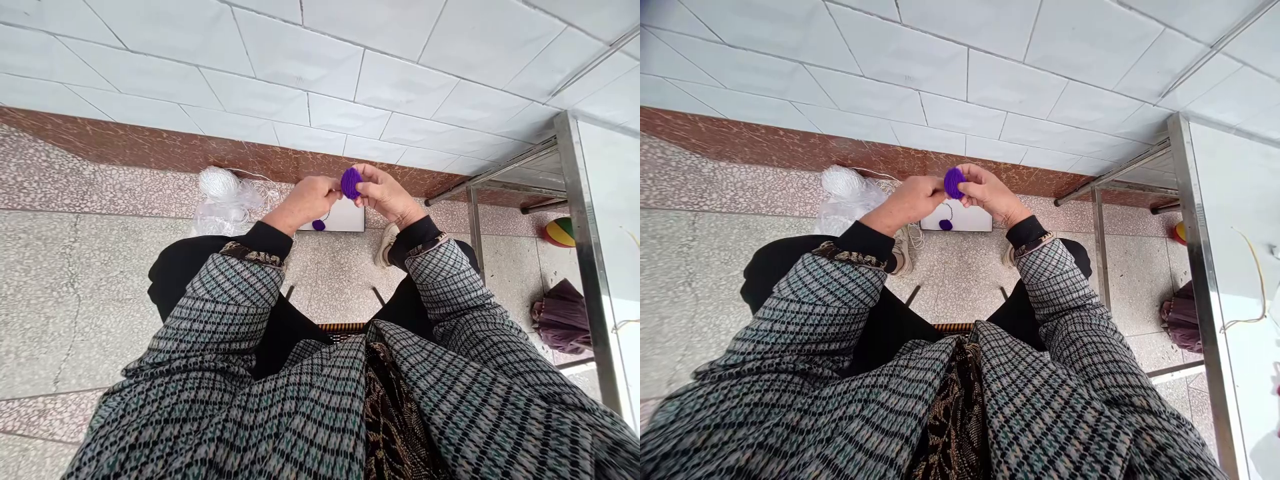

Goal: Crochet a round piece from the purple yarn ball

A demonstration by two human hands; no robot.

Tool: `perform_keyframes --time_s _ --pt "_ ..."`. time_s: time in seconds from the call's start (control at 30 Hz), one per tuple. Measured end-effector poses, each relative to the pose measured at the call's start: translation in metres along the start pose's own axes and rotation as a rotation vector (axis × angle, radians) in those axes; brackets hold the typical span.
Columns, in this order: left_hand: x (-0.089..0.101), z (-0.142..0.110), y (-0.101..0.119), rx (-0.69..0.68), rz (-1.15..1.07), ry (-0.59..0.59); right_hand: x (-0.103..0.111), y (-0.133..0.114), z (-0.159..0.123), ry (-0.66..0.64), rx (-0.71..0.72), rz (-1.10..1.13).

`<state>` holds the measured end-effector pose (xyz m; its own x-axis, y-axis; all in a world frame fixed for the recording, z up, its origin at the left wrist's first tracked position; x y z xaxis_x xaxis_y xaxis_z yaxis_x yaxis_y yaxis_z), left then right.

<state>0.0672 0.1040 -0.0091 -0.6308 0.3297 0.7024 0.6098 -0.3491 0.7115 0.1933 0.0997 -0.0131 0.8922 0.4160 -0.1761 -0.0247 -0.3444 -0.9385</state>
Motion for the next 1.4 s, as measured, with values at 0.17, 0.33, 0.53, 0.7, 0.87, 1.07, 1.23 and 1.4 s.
perform_keyframes --time_s 0.17,0.33,0.53,0.7,0.87,1.07,1.23,1.4 --pt "-0.037 -0.009 0.031 -0.151 -0.043 -0.256 0.027 0.005 0.008 0.233 0.021 -0.035" --pt "-0.01 -0.008 0.032 -0.157 -0.043 -0.122 0.032 0.013 0.003 0.318 -0.147 -0.275" --pt "0.03 -0.003 0.007 -0.04 0.011 0.107 0.003 0.019 -0.003 0.045 -0.225 -0.232" --pt "0.032 0.001 -0.004 -0.007 -0.001 0.148 -0.014 0.015 -0.005 -0.141 -0.177 -0.083" --pt "0.003 0.003 -0.006 0.02 -0.019 0.013 0.0 0.0 0.001 -0.027 -0.025 -0.001" --pt "-0.041 -0.01 0.026 -0.145 -0.065 -0.329 0.032 0.004 0.008 0.266 0.006 -0.094" --pt "-0.008 -0.01 0.026 -0.125 -0.082 -0.195 0.025 0.016 0.003 0.213 -0.166 -0.269" --pt "0.026 -0.004 0.01 -0.067 -0.056 0.015 -0.004 0.023 -0.006 -0.035 -0.294 -0.262"
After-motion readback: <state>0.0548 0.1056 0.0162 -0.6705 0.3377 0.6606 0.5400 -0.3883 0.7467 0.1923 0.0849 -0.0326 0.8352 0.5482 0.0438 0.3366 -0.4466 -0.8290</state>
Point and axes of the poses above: each hand's wrist, its own z-axis towards the middle knuckle, its own x-axis out of the back of the hand, y = z × x, the point moved 10 cm from there along z, towards the middle knuckle
